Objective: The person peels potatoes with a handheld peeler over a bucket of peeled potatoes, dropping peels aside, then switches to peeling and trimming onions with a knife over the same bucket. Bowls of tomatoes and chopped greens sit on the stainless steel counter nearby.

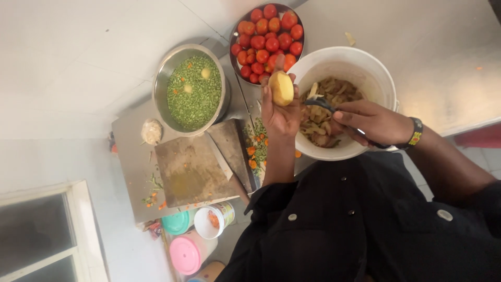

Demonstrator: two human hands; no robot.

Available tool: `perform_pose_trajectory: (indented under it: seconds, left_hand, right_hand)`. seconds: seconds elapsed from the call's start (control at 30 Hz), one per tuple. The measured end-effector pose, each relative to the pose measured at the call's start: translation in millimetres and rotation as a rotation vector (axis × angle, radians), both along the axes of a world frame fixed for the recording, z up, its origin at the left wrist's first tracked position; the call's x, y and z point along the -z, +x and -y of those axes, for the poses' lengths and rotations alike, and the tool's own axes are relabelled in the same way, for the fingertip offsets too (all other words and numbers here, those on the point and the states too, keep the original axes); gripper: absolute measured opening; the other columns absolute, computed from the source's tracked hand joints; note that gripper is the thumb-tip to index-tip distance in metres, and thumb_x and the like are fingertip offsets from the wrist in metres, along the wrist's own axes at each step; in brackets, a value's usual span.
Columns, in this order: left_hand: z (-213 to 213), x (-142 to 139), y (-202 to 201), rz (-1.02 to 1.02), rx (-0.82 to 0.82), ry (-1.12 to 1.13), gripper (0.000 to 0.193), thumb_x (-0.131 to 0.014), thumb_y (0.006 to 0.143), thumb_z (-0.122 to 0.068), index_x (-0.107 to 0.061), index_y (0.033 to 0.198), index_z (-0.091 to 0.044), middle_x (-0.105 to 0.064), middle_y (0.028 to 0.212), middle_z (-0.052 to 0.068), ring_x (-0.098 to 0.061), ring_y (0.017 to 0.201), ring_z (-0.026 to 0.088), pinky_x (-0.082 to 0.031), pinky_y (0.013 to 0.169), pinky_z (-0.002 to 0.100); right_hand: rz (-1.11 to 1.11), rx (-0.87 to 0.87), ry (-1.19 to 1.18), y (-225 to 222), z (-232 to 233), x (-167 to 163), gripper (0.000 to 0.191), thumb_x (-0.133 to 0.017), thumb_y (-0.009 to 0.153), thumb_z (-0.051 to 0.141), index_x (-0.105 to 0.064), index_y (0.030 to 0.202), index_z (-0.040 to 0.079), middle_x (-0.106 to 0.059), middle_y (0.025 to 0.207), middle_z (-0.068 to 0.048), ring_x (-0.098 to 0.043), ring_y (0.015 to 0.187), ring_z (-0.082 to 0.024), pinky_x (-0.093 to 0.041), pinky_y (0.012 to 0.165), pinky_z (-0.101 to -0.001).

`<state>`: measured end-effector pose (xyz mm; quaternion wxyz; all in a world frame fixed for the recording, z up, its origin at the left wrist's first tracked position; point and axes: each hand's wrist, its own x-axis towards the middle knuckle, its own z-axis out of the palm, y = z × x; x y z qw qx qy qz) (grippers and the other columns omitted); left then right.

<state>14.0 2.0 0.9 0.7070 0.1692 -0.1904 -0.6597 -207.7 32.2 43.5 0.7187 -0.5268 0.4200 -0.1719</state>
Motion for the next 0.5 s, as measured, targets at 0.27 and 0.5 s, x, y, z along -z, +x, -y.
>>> perform_pose_trajectory:
  seconds: [0.27, 0.5]
  left_hand:
    - [0.1, 12.3, -10.1, -0.084, -0.030, -0.125, 0.057, -0.058, 0.109, -0.042, -0.053, 0.146, 0.001, -0.058, 0.132, 0.015, -0.058, 0.108, 0.023, -0.048, 0.096, 0.036]
    - [4.5, -2.2, -20.2, 0.682, -0.523, -0.306, 0.071, -0.040, 0.111, -0.060, -0.066, 0.114, 0.006, -0.063, 0.115, 0.019, -0.061, 0.108, 0.027, -0.048, 0.100, 0.036]
  right_hand:
    - [0.054, 0.055, -0.071, 5.2, 8.5, -9.7, 0.044, -0.044, 0.106, 0.036, -0.059, 0.084, 0.001, -0.052, 0.056, -0.002, -0.049, 0.042, -0.010, -0.040, 0.041, -0.0273]
    - [-0.112, 0.085, -0.099, 15.6, 24.6, -26.2, 0.038, -0.044, 0.103, 0.037, -0.059, 0.091, 0.005, -0.051, 0.053, -0.005, -0.052, 0.041, -0.014, -0.046, 0.042, -0.0309]
